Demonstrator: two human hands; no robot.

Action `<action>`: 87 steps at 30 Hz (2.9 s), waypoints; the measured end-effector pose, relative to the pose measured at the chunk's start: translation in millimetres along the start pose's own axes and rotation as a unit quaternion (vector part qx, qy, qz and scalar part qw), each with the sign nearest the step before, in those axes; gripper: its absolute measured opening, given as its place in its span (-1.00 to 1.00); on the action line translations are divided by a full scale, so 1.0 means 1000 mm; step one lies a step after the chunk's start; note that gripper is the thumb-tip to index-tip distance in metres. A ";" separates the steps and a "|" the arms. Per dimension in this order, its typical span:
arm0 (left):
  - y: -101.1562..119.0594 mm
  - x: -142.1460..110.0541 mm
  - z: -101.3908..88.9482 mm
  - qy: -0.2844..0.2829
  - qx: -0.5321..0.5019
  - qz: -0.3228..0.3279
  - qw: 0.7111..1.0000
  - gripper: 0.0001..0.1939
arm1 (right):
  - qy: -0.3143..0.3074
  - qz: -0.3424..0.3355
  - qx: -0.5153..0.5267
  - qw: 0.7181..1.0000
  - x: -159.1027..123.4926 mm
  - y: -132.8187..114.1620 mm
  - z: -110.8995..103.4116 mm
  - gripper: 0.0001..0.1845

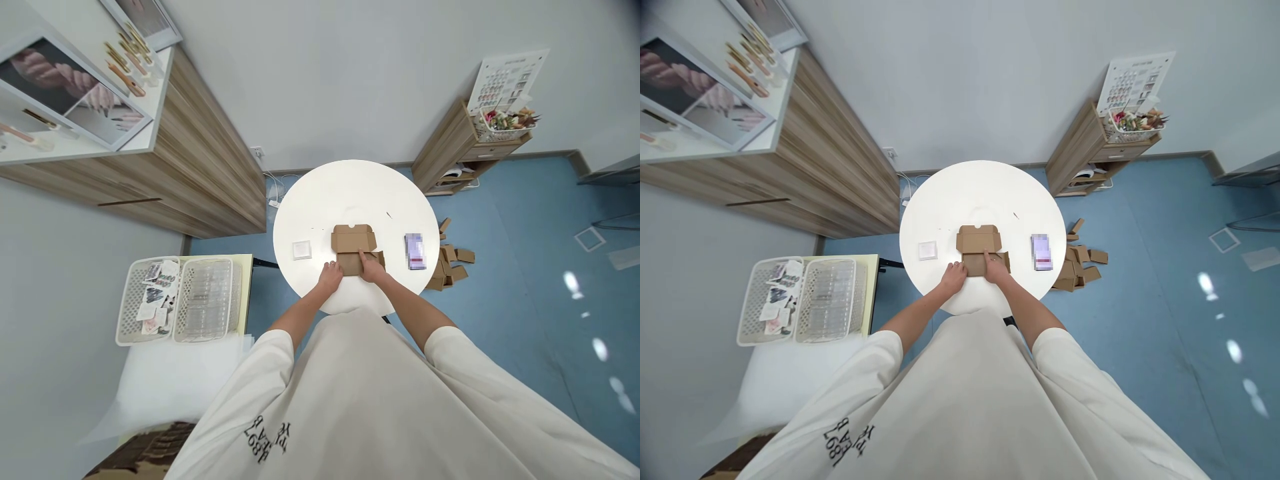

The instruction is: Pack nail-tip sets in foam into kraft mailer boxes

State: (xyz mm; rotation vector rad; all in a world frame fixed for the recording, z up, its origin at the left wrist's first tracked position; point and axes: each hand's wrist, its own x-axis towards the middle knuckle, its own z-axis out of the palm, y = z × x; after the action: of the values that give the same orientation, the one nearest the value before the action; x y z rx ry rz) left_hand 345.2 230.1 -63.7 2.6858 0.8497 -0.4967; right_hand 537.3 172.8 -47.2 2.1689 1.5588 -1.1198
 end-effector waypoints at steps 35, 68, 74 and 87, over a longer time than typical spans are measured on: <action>-0.008 0.029 -0.015 -0.024 0.007 -0.030 0.999 -0.03 | 0.196 0.068 0.076 0.975 -0.035 0.061 0.044 -0.16; -0.004 0.030 -0.015 -0.015 -0.005 -0.038 0.999 -0.06 | 0.154 -0.001 -0.076 0.985 -0.022 0.023 0.044 -0.64; -0.003 0.028 -0.018 -0.011 -0.007 -0.034 0.999 -0.07 | 0.131 0.022 -0.108 0.985 -0.024 0.011 0.037 -0.57; -0.004 0.028 -0.016 -0.013 -0.020 -0.039 0.999 -0.05 | 0.137 -0.044 -0.112 0.983 -0.006 0.024 0.005 -0.20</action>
State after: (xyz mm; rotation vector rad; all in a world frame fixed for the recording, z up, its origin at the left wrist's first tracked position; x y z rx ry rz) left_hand 368.2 253.5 -60.8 2.6121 0.9495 -0.5254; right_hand 555.3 156.1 -51.1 2.1890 1.8128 -0.6476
